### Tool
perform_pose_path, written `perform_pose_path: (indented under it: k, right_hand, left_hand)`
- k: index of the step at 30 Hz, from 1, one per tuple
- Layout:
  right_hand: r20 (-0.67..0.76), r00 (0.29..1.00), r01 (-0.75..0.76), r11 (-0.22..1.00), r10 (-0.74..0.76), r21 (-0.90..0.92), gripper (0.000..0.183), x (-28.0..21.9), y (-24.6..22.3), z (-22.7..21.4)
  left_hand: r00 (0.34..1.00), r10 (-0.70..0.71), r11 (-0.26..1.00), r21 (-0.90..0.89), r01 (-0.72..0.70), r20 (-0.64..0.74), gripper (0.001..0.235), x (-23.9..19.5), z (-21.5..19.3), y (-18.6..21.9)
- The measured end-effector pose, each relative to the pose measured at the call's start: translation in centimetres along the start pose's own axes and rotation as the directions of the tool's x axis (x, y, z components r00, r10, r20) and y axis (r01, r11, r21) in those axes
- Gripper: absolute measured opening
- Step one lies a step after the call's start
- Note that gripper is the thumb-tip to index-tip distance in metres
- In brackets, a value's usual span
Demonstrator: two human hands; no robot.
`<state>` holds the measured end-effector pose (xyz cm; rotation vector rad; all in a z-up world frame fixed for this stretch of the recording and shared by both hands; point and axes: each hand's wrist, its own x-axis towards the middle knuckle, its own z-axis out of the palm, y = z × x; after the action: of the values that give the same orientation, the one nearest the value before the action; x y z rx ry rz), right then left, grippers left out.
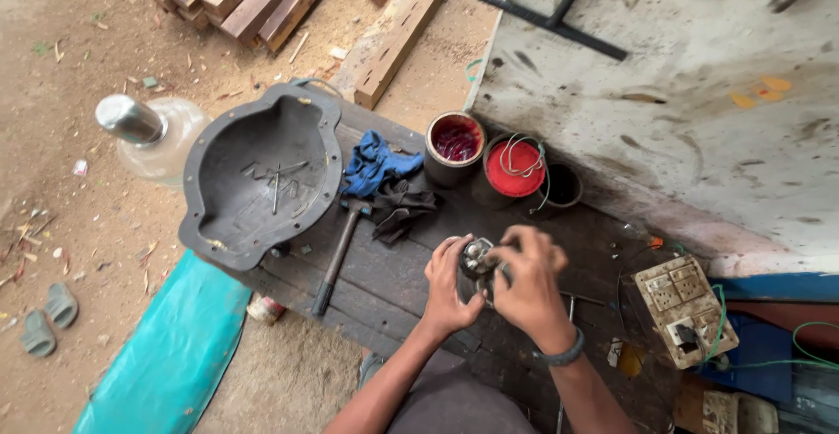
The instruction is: The person works at an outdoor workbench on a small electric motor or pump assembly. They use a T-handle socket wrench to loosen fasteners, separate the motor housing from its end cap by hand, pull out the internal armature, and then use a spanner to work on the reassembled unit.
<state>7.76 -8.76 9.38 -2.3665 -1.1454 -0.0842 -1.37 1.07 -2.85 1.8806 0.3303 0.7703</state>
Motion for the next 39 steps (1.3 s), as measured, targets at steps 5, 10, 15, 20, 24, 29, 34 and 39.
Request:
perform_pose_path:
  k: [5,10,15,20,24,29,34,39]
  right_hand:
    - [-0.069,0.993,-0.109,0.985,0.1,-0.132,0.02,0.0,-0.6,0.6]
    - [0.037,0.996,0.075,0.997,-0.076,0.012,0.021,-0.7,0.6,1.1]
    - [-0.009,0.999,-0.05,0.998,0.05,-0.05,0.021,0.1,-1.7,-0.4]
    - [-0.063,0.994,-0.109,0.955,0.095,-0.276,0.022,-0.1,0.0,1.1]
    - [0.015,0.998,0.058,0.997,-0.057,-0.057,0.017,0.0,0.8,0.5]
    - [-0.036,0.999,0.037,0.997,-0.039,-0.06,0.02,0.4,-0.4,-0.5]
    - [0.069,0.995,0.083,0.992,-0.076,-0.092,0.021,0.0,0.9,0.5]
    - [0.044,0.994,0.104,0.994,-0.102,-0.034,0.026,-0.1,-0.2,-0.1]
  left_hand:
    - [1.0,-0.011,1.0,0.007,0.01,0.028,0.088,-0.3,-0.1,0.0]
    - [0.999,-0.023,1.0,0.011,0.022,0.028,0.087,-0.3,0.3,-0.1]
    - [0.999,-0.039,0.999,0.029,0.039,0.023,0.089,-0.5,0.0,0.1]
    - [0.999,-0.005,1.0,0.026,0.004,0.041,0.092,-0.5,0.3,-0.2]
    - [0.999,-0.003,0.999,0.045,0.001,0.042,0.093,-0.2,0.3,-0.2]
    - [0.999,-0.027,0.999,0.043,0.026,0.041,0.094,-0.7,0.1,0.1]
    - [0.999,0.01,0.998,0.055,-0.013,0.054,0.094,-0.3,0.0,-0.2]
    - [0.999,-0.012,0.998,0.063,0.009,0.05,0.092,-0.2,0.3,0.0]
